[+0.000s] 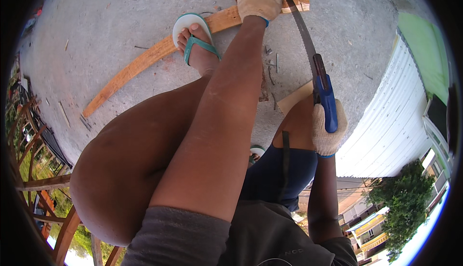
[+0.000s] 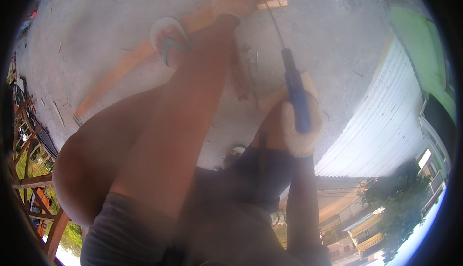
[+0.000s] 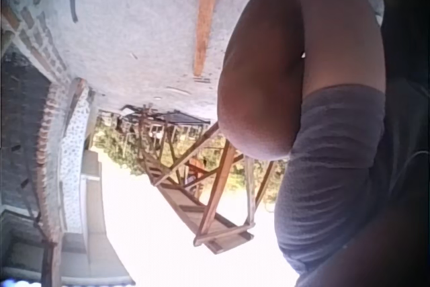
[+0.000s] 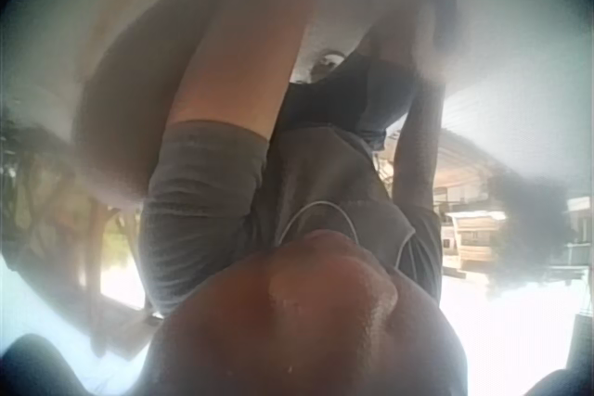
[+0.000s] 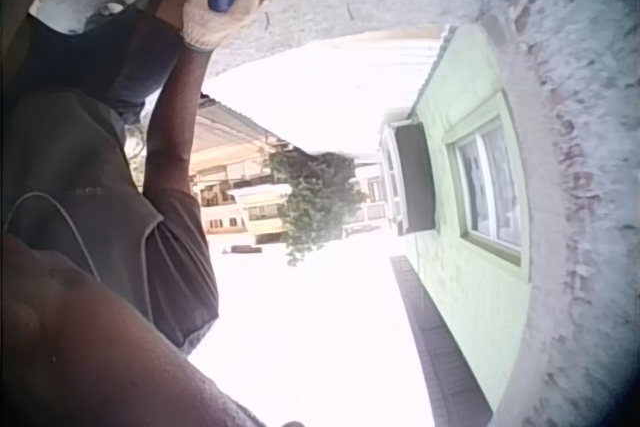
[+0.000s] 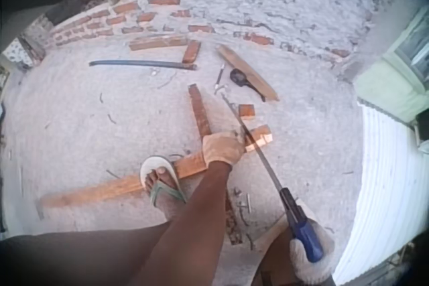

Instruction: The person measures a wooden plank with a tape measure, marks it with a pencil, and cuts it using a hand saw. The person also uses a crowbar to pry apart pieces of wood and moves them aside.

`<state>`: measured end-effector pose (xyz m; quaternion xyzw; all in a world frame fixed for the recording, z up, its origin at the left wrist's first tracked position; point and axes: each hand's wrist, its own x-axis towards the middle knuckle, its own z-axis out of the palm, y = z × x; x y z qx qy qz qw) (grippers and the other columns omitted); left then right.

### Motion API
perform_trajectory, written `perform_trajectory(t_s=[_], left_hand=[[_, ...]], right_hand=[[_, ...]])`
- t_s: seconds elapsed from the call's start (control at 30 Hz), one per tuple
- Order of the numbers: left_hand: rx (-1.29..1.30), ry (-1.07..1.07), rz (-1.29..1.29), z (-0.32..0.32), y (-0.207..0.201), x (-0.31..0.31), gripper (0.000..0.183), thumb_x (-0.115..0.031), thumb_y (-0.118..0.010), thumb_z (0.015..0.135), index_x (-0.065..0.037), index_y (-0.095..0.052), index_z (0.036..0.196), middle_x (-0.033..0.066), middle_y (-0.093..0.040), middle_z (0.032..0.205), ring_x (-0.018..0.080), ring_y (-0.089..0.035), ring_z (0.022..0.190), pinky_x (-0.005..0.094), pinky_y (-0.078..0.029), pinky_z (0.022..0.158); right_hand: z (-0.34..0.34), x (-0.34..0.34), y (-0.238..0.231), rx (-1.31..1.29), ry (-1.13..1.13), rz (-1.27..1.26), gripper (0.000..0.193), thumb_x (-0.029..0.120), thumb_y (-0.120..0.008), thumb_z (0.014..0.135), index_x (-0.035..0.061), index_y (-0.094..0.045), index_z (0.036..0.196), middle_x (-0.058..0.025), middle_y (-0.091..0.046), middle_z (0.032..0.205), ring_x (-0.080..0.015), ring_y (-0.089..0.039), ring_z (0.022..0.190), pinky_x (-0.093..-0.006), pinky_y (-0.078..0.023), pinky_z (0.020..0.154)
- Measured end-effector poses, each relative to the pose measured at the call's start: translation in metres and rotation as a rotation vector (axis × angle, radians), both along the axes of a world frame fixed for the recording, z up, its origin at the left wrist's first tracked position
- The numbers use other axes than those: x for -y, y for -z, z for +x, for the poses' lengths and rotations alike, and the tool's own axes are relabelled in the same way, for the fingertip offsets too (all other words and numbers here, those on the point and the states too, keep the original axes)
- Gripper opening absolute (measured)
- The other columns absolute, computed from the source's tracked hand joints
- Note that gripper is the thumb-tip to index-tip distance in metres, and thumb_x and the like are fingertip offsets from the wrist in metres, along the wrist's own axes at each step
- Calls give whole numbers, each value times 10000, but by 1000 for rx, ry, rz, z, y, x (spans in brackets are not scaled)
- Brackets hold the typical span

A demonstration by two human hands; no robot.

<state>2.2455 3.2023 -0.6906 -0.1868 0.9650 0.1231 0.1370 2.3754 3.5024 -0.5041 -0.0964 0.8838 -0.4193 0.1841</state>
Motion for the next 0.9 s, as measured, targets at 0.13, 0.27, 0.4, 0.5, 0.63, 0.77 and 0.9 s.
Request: perform_trajectory(t_s=[0.13,0.27,0.4,0.5,0.63,0.77,0.9], left_hand=[[-6,-4,-2,1,-2,0,458,-250,-387,1094,-137,-540,1511,68,-781,1247,288,-757,1109,504,-580,862],[-152,-192,94,3,-1,-4,520,-479,-414,1080,-164,-827,1108,126,-819,1005,314,-770,965,498,-456,931],[-226,-173,42,2,6,-5,527,-477,-415,1083,-157,-833,1069,128,-819,982,318,-770,961,500,-469,919],[-226,-205,40,1,12,-4,540,-483,-403,1089,-152,-830,1083,130,-818,983,319,-773,967,508,-471,921],[-242,-134,1,2,22,-3,557,-491,-396,1090,-146,-833,1066,133,-817,978,326,-774,976,502,-471,924],[-379,-158,-46,7,21,-5,579,-486,-394,1088,-130,-844,1004,138,-814,963,342,-770,960,499,-471,932],[-254,-118,29,4,20,-3,584,-482,-393,1088,-123,-846,1001,145,-812,967,344,-767,951,501,-474,950]], right_hand=[[2,8,3,-135,-30,-52,255,242,-740,1015,-5,-676,1026,-63,-629,847,-133,-584,807,-309,-488,719],[7,14,1,-160,-9,-5,258,246,-739,1025,-4,-678,1006,-38,-619,819,-101,-562,786,-295,-479,697],[7,12,1,-190,-8,-8,263,246,-740,1022,-9,-680,1012,-30,-621,817,-99,-560,781,-294,-478,688],[4,8,1,-215,-37,-18,260,244,-736,1023,-10,-684,1021,-26,-621,811,-95,-556,772,-293,-475,677],[-2,9,1,-151,-54,-27,255,245,-733,1027,-6,-686,1023,-21,-621,811,-88,-551,772,-290,-473,677],[-4,12,-6,-184,-46,-59,254,246,-740,1028,0,-682,1007,-18,-620,812,-87,-547,772,-291,-473,677],[-5,8,-9,-85,-8,12,263,252,-755,1016,-2,-690,1027,-30,-631,825,-97,-564,788,-301,-488,695]])
